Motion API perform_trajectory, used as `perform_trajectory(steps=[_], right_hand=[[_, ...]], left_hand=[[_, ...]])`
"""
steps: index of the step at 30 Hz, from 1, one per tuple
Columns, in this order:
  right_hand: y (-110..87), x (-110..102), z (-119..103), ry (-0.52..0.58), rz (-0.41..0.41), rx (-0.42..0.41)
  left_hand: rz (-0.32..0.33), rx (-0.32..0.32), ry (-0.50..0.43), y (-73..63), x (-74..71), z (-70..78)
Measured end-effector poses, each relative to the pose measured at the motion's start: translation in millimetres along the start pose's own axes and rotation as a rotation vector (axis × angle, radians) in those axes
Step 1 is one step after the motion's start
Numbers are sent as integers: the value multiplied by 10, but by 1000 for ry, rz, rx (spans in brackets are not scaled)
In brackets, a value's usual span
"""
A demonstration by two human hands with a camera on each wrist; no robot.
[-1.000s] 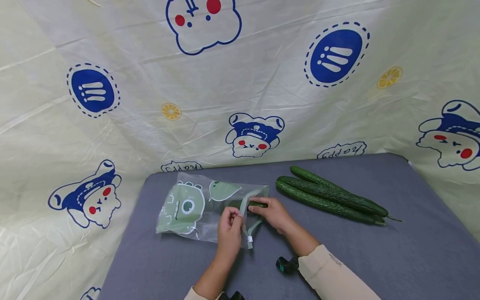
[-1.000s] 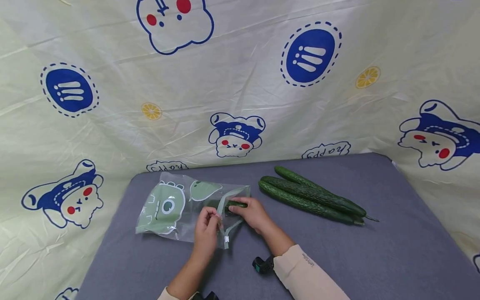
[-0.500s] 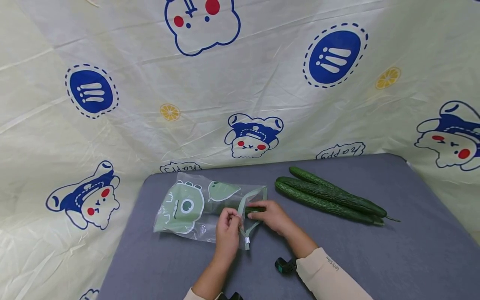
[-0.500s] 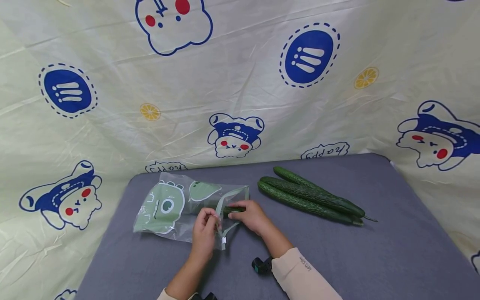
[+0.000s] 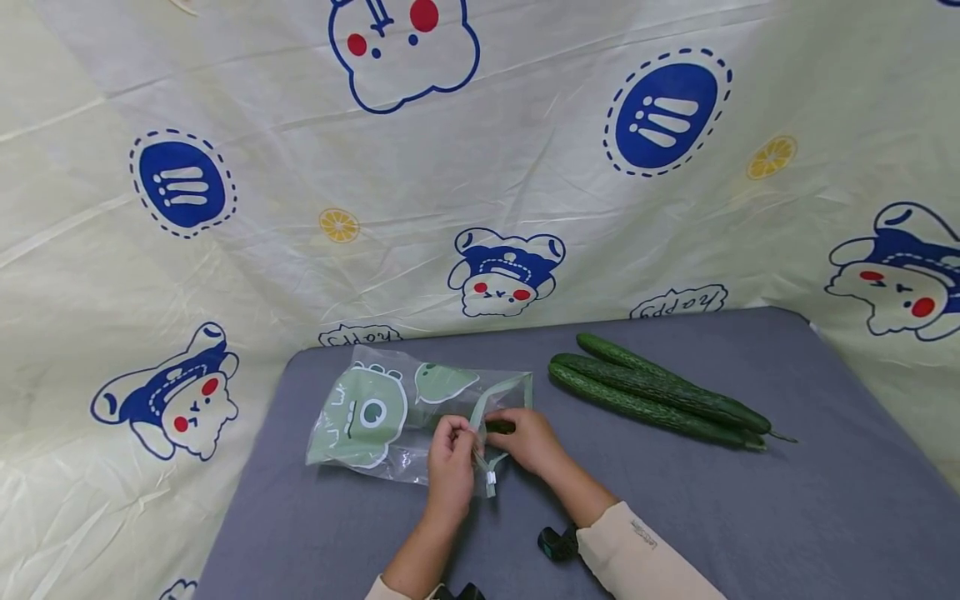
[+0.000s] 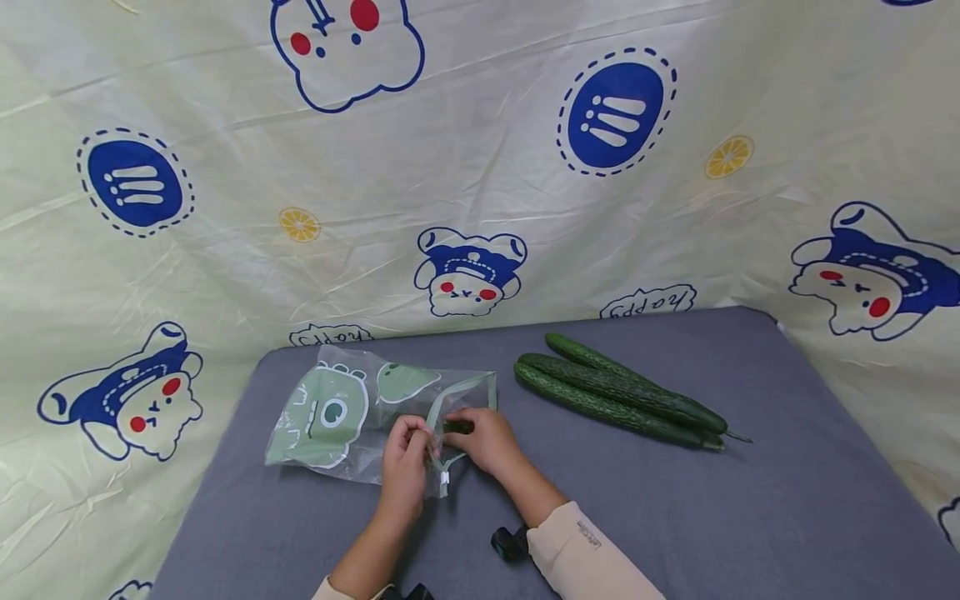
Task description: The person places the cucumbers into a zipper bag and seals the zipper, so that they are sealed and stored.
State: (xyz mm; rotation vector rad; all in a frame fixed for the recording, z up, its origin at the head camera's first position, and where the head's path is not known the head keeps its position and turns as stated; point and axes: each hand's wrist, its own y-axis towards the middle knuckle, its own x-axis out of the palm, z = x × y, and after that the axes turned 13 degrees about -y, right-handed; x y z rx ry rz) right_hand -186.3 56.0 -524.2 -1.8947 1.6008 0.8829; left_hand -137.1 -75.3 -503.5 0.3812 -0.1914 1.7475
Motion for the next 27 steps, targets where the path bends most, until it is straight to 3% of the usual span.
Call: perform_trajectory(steps=[10,17,27], right_hand=[[-113,-53,180,308,-69,-32],[-172,-185,263,450,-50,25],[-274,-534,353,420,5,49]], left_hand=[[23,-9,30,5,-17,12],[20,-25,47,-3,-10,-5],[14,5,42,-1,-27,-4]])
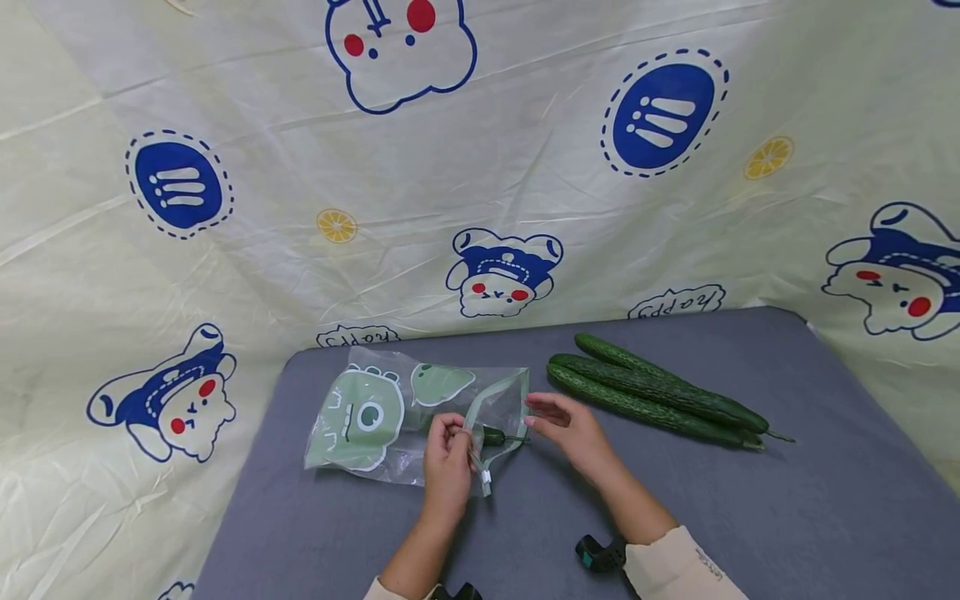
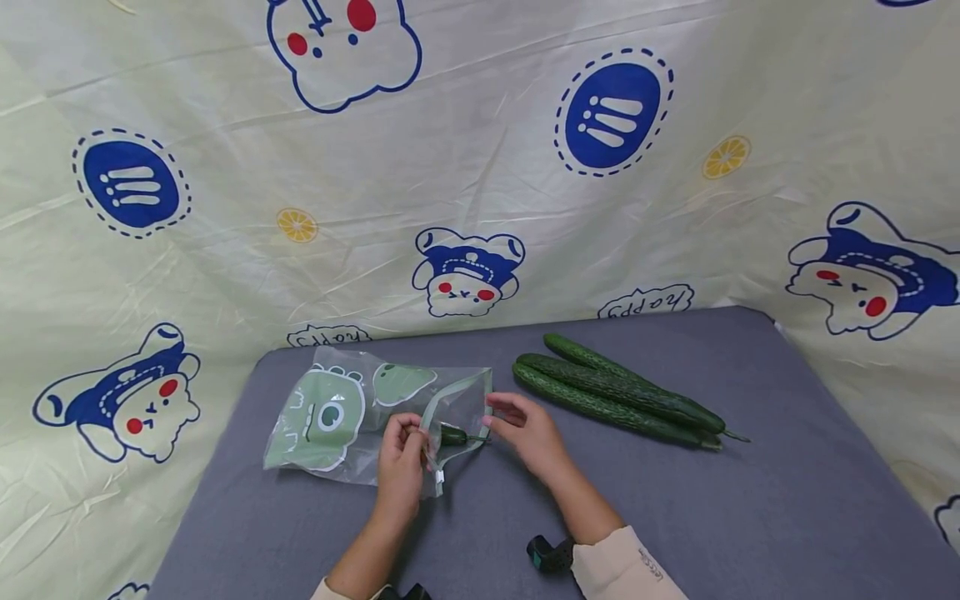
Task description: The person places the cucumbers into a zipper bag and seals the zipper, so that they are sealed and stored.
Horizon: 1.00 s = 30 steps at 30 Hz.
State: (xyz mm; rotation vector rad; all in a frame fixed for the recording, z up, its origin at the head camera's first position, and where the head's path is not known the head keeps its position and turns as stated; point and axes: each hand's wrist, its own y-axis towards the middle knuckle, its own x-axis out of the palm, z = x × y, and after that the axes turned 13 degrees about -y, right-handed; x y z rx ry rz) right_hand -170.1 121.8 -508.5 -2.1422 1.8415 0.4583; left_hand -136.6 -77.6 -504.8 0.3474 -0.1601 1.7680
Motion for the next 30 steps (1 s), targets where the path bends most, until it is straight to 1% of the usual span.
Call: perform_trajectory(steps=[7,15,21,26,30], right_hand=[[-52,-267,36,-34,57,27],[-78,-557,102,-18,103,63],[-161,-781,94,-56,137,72],[-215,-931,125,-110,150,80],[-252,-1065,156,-146,183,85]], left_hand=[[5,-11,5,12,-4,13],[4,-14,-19,32,-6,-5],[1,-7,-31,30,-9,5],[3,-15,-44,26,-21,5],[1,-23,-45,22,-22,13]])
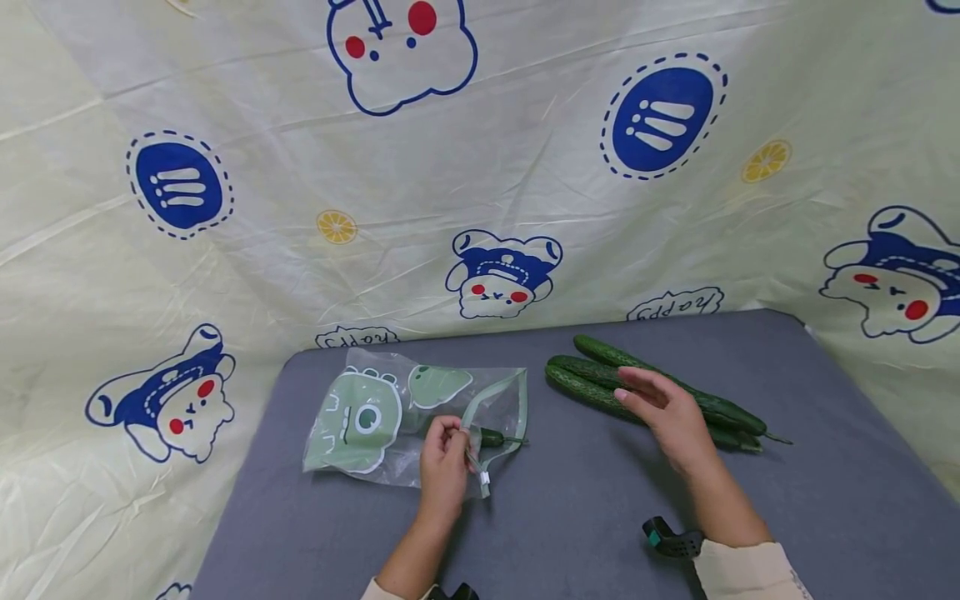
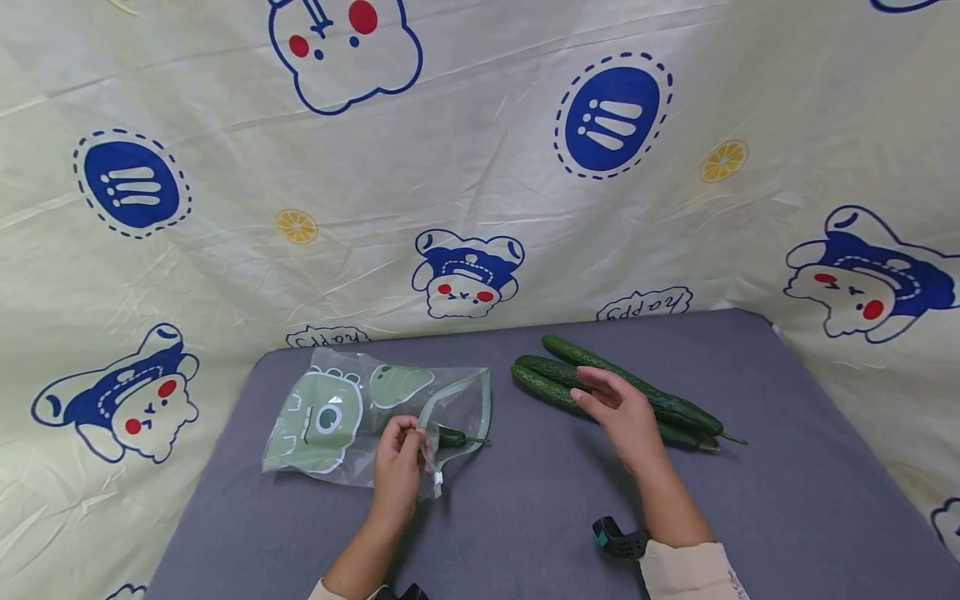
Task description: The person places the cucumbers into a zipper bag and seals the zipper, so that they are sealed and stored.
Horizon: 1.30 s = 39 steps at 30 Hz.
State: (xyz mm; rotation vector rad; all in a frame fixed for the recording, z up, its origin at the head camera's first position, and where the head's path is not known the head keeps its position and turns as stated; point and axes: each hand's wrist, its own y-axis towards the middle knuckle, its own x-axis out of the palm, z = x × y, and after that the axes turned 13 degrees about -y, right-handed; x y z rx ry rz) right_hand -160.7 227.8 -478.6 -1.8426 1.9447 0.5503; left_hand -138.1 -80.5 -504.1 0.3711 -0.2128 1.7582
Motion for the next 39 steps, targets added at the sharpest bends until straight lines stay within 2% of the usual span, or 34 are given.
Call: perform_trajectory(steps=[7,18,23,30,39], right_hand=[[-11,-267,48,-22,54,9],[-26,-652,251,-174,143,43],[-31,-793,354,-266,123,73],[-29,-885,485,-283,48,105],[-21,-884,690,-423,36,46]], left_hand=[[-16,24,10,18,-2,-6],[-23,17,-3,26,-12,-10],[-19,10,9,28,-27,-13],[-1,1,17,37,-49,-8],[-6,0,8,27,-48,-6]])
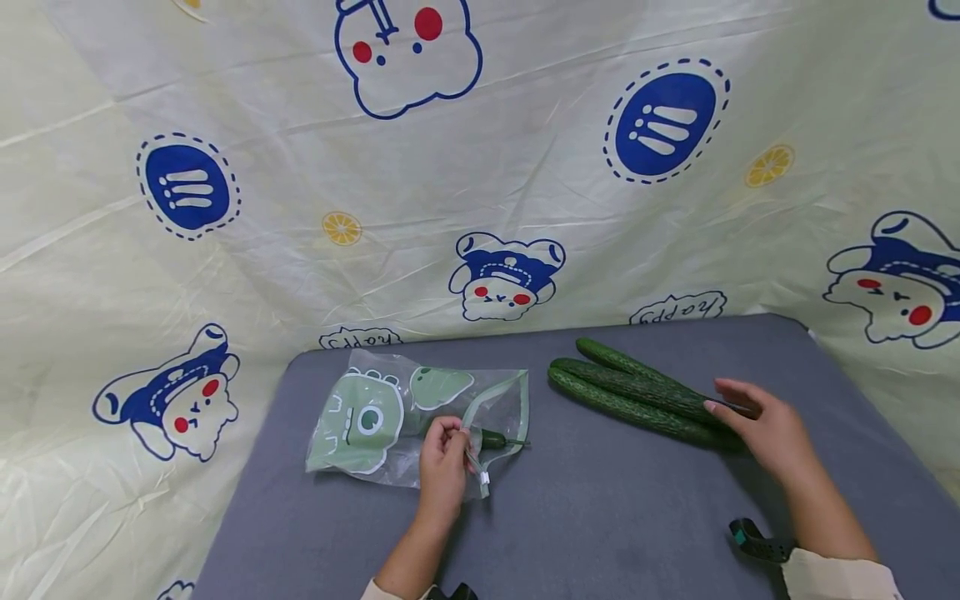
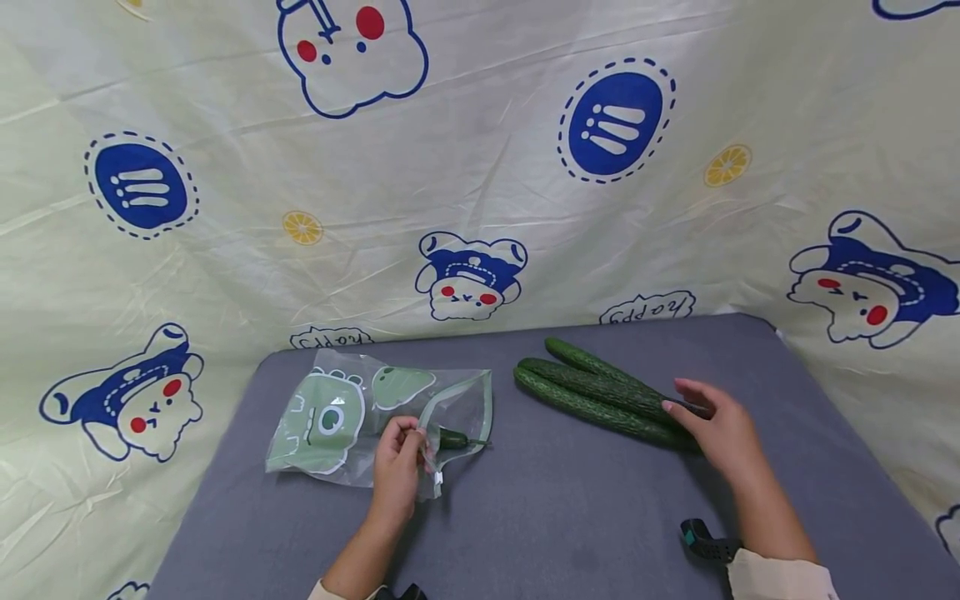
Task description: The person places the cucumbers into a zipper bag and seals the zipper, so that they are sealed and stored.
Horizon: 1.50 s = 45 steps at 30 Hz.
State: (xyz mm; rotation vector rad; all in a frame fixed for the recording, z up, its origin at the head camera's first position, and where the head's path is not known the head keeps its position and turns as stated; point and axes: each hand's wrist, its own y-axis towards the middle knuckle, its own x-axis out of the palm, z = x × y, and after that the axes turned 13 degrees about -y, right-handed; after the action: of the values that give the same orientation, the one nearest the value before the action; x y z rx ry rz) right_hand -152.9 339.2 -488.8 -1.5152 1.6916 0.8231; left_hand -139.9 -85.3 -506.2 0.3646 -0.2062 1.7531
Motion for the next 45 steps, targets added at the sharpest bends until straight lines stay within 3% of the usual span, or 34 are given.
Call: perform_trajectory(steps=[6,14,18,28,45], right_hand=[[21,62,49,-81,-18,-40],[26,88,19,-156,-65,-14],[21,103,15,-154,-63,-6],[20,133,43,-123,2,-28],[-26,75,31,-62,25,33]], left_hand=[[-1,2,-14,-1,-4,-4],[-15,33,-14,-2,-18,-21],[-27,70,-7,-2,-24,-34],[-8,7,-23,3,-14,6],[1,-18,-32,3,-4,14]])
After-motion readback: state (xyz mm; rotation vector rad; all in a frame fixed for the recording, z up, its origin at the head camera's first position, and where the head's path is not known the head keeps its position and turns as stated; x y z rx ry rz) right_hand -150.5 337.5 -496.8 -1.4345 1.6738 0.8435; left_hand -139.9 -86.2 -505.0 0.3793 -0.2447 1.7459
